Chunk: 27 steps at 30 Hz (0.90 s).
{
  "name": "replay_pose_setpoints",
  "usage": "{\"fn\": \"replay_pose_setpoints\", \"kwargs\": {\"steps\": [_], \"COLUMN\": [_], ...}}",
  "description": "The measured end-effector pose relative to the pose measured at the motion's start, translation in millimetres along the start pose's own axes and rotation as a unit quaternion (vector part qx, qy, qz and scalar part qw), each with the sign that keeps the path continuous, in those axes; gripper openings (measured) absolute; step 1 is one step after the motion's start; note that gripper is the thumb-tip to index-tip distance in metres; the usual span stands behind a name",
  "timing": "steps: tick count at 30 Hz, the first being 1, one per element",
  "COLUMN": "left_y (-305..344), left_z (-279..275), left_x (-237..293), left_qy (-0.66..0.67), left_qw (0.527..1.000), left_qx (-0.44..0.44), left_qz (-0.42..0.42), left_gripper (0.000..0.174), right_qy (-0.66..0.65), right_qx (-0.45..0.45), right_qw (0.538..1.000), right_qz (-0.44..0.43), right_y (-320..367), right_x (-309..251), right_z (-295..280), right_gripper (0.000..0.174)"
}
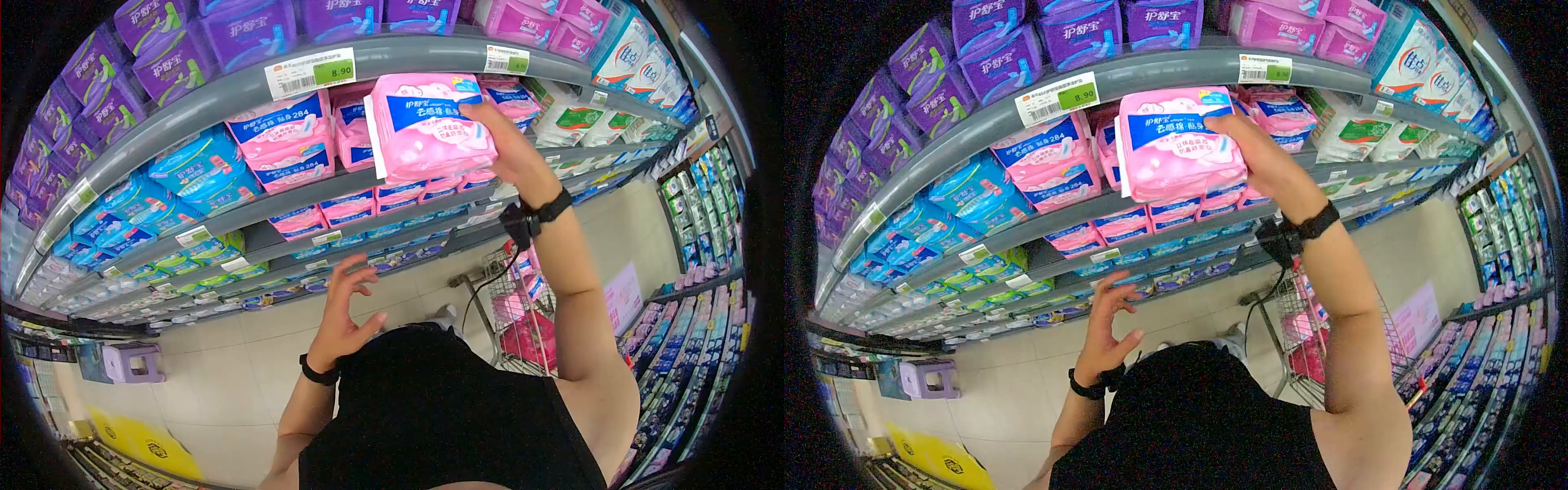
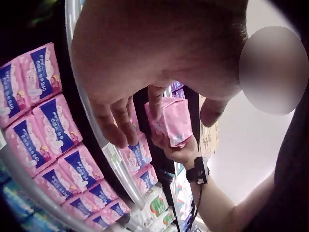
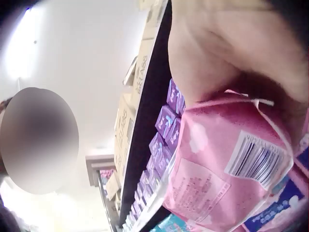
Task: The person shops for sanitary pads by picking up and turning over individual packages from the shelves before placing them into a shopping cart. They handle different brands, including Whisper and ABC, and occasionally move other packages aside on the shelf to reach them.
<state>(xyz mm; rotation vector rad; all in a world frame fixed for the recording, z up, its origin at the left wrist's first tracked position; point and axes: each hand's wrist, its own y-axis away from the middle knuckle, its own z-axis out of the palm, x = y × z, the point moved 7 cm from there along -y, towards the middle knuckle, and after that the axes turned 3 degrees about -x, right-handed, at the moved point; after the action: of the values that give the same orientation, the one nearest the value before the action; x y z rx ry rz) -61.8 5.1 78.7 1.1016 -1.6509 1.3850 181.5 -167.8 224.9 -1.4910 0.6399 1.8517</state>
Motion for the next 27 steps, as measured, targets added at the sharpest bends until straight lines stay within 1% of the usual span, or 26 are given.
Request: {"fn": "replay_pose_setpoints", "kwargs": {"steps": [1, 4, 7, 8, 11, 12, 16, 19, 22, 25, 26, 27], "left_y": [0, 3, 9, 10, 13, 16, 23, 27, 31, 33, 33, 34], "left_z": [0, 3, 7, 7, 9, 8, 5, 5, 8, 9, 10, 11], "left_x": [2, 3, 2, 2, 2, 3, 2, 5, 2, 1, 2, 2], "left_qy": [-0.005, -0.007, -0.003, -0.002, -0.010, -0.011, -0.019, -0.024, -0.021, -0.025, -0.027, -0.035], "left_qw": [1.000, 1.000, 1.000, 1.000, 0.999, 0.999, 0.999, 0.999, 0.999, 0.998, 0.998, 0.998], "left_qx": [-0.003, -0.015, -0.024, -0.026, -0.030, -0.030, -0.018, -0.014, -0.014, -0.026, -0.032, -0.030], "left_qz": [-0.001, -0.004, -0.010, -0.011, -0.011, -0.015, -0.024, -0.026, -0.033, -0.043, -0.047, -0.041], "left_gripper": [0.055, 0.042, 0.036, 0.035, 0.035, 0.035, 0.034, 0.033, 0.033, 0.033, 0.033, 0.033], "right_qy": [0.058, 0.042, 0.015, 0.008, -0.048, -0.084, -0.042, -0.005, 0.026, 0.170, 0.252, 0.241], "right_qx": [0.014, -0.006, 0.008, 0.004, -0.003, -0.039, 0.007, 0.030, 0.032, 0.035, 0.020, 0.031], "right_qw": [0.997, 0.999, 0.999, 0.999, 0.999, 0.996, 0.998, 0.992, 0.985, 0.975, 0.955, 0.954], "right_qz": [-0.053, -0.011, 0.032, 0.045, 0.010, 0.001, -0.055, -0.125, -0.169, -0.139, -0.158, -0.178], "right_y": [-4, -10, -15, -23, -36, -46, -43, -54, -60, -84, -89, -93], "right_x": [-9, -2, 1, 5, -6, -2, -14, -13, -16, -13, -20, -20], "right_z": [4, 14, 23, 16, 12, 3, 11, -2, -1, -23, -23, -24], "right_gripper": [0.057, 0.063, 0.054, 0.048, 0.045, 0.038, 0.037, 0.037, 0.033, 0.028, 0.023, 0.022]}}
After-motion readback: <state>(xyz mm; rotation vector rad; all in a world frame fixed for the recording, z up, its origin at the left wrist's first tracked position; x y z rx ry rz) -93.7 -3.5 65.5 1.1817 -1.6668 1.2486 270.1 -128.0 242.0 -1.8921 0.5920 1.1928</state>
